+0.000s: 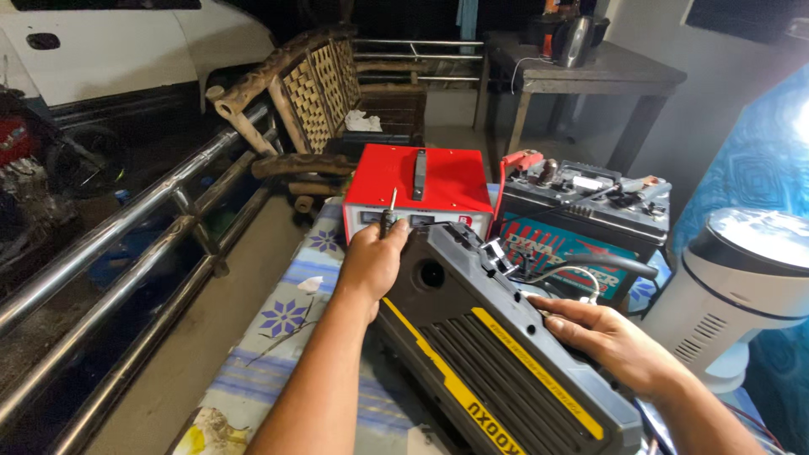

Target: The person uses a screwdriver to remove screws from a black portable power station, then opens the casing to reveal internal components. The person continues to unscrew and separate the housing halves, exposing the motor and wiring inside.

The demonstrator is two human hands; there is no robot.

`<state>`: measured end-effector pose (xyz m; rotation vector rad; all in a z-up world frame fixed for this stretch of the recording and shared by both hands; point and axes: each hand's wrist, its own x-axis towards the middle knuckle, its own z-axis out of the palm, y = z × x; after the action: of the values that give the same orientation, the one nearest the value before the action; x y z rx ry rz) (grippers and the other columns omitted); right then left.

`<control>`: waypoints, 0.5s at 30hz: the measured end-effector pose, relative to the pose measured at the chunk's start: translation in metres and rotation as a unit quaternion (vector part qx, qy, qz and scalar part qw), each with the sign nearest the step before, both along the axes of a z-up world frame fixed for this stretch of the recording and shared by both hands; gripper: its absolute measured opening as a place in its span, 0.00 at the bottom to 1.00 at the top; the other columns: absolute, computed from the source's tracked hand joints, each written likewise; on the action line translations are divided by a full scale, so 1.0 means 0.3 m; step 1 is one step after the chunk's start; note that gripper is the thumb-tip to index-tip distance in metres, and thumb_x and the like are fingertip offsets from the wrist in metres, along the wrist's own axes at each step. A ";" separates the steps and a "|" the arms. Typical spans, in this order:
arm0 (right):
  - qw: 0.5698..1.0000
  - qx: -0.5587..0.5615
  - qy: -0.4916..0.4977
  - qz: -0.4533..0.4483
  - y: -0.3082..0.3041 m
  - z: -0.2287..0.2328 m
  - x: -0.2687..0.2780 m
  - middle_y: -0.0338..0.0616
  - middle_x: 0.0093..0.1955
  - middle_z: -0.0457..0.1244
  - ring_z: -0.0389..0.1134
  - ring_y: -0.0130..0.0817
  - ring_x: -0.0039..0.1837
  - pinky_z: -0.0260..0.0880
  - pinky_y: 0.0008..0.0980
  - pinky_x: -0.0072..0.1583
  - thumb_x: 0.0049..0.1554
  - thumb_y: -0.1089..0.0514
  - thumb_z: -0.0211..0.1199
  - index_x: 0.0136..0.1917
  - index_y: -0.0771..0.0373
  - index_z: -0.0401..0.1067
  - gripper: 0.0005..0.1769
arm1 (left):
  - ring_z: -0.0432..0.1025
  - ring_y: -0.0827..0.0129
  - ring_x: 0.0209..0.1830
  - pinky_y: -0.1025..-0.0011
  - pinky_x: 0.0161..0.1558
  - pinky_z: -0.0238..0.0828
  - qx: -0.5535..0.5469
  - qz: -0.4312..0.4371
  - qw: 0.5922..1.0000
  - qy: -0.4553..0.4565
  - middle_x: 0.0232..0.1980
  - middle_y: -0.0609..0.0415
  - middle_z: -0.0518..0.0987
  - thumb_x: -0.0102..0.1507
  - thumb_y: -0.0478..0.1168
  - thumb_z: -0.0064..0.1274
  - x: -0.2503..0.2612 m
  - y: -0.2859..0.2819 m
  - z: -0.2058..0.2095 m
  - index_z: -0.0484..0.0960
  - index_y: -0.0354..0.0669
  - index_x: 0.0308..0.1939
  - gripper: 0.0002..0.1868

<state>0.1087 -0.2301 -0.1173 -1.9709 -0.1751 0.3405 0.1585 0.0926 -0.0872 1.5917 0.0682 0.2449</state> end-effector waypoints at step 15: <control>0.998 0.012 0.040 -0.038 -0.024 -0.002 0.048 0.48 0.56 0.74 0.72 0.30 0.55 0.71 0.32 0.57 0.57 0.43 0.61 0.70 0.54 0.74 0.30 | 0.67 0.70 0.27 0.67 0.33 0.65 -0.012 0.022 0.998 -0.063 0.26 0.57 0.75 0.67 0.46 0.50 0.022 -0.009 -0.058 0.79 0.36 0.33 0.16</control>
<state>0.1230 -0.2372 -0.1180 -1.9304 -0.0520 0.3656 0.1651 0.0897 -0.1045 1.5491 0.0085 0.3775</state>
